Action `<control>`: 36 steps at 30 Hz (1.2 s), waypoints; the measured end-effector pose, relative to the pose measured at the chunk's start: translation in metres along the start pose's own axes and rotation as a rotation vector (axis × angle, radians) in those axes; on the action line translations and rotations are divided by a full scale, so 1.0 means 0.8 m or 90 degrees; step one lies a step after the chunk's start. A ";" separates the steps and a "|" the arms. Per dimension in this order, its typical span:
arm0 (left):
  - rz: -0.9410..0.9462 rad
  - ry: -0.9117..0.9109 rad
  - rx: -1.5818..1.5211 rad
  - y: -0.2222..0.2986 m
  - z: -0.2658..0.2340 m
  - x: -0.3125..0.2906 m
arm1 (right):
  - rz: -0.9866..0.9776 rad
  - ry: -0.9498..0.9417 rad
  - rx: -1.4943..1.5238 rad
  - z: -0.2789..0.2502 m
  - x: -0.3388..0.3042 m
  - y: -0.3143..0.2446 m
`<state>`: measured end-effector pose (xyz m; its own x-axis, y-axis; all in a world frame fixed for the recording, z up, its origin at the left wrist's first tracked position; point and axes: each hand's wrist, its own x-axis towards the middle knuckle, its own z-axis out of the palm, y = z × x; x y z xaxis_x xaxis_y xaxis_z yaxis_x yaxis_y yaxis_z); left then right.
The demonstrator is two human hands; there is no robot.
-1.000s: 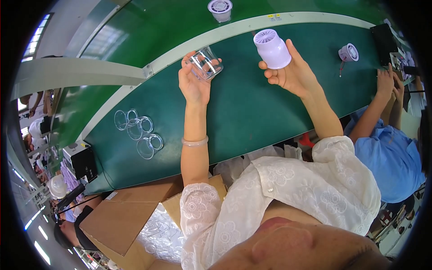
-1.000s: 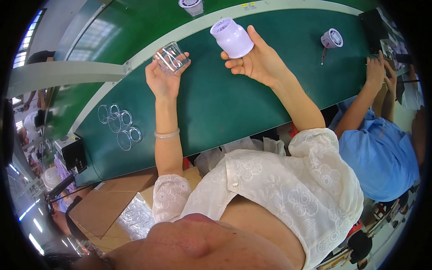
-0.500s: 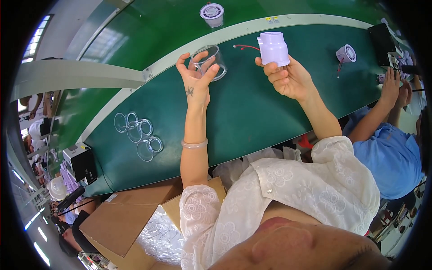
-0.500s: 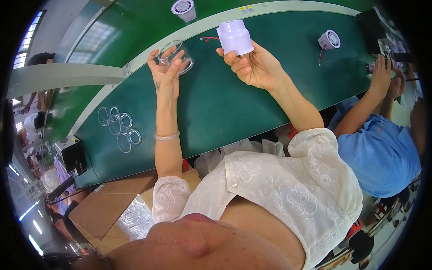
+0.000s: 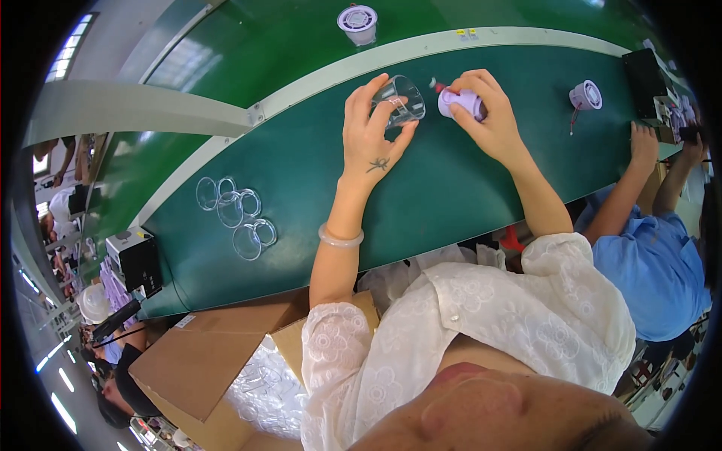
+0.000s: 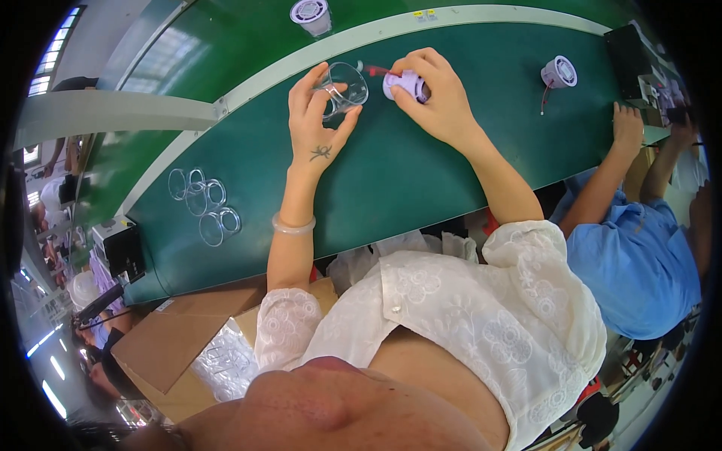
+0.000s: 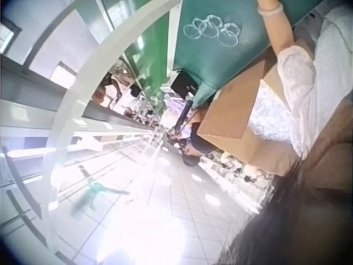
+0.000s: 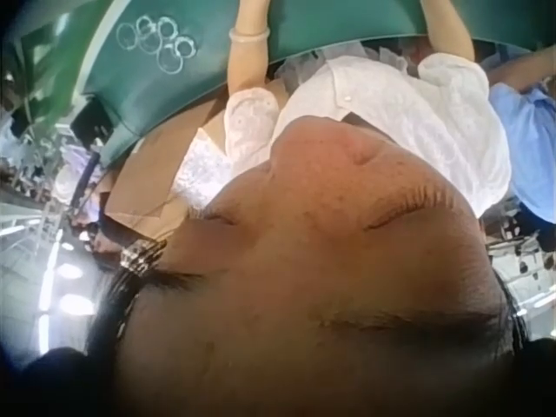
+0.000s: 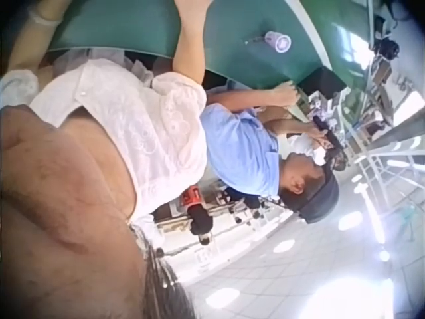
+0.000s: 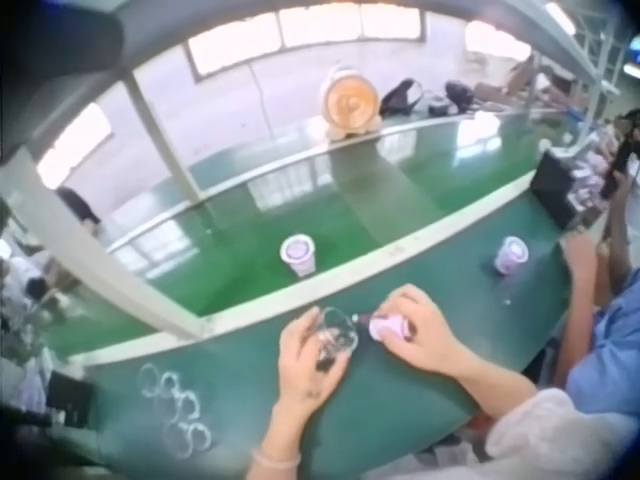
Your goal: Assembling small electronic units and packing plastic cups into a cardboard box.
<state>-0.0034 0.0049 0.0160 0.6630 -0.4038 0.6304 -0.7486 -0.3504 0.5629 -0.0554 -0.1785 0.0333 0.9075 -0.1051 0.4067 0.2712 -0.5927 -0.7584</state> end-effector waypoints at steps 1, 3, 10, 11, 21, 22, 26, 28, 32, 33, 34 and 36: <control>0.001 0.004 0.020 0.002 0.000 -0.001 | 0.001 -0.001 0.001 0.003 -0.001 -0.002; 0.002 0.007 0.037 0.007 -0.001 0.000 | -0.037 -0.033 -0.186 0.004 -0.003 -0.005; 0.115 -0.084 0.181 0.005 0.004 -0.005 | -0.092 -0.092 -0.247 0.009 -0.004 -0.014; 0.109 -0.120 0.185 0.007 0.006 -0.006 | -0.095 -0.097 -0.230 0.010 -0.005 -0.014; -0.106 -0.087 -0.155 0.010 0.007 -0.007 | 0.011 -0.052 0.230 0.015 -0.001 -0.001; -0.131 -0.062 -0.182 0.013 0.006 -0.006 | 0.055 -0.115 0.301 0.013 -0.003 0.003; -0.315 -0.001 -0.462 0.028 0.012 -0.008 | -0.079 -0.098 0.390 0.034 -0.014 0.014; -0.314 0.034 -0.627 0.020 0.016 -0.009 | -0.082 -0.088 0.386 0.037 -0.015 0.014; -0.124 0.024 -0.164 0.012 0.005 -0.004 | -0.107 -0.161 0.205 0.018 -0.001 0.028; -0.182 0.035 -0.399 0.001 0.007 -0.006 | -0.083 -0.140 0.246 0.018 -0.001 0.025; -0.238 0.049 -0.634 -0.006 0.008 -0.010 | -0.058 -0.118 0.288 0.020 -0.002 0.022; -0.272 -0.092 -0.604 -0.003 0.011 -0.009 | 0.018 -0.113 0.385 0.018 -0.004 0.026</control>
<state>-0.0063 0.0014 0.0052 0.8171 -0.5211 0.2464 -0.0998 0.2931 0.9508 -0.0477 -0.1790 0.0085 0.9424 0.0508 0.3305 0.3322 -0.0300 -0.9427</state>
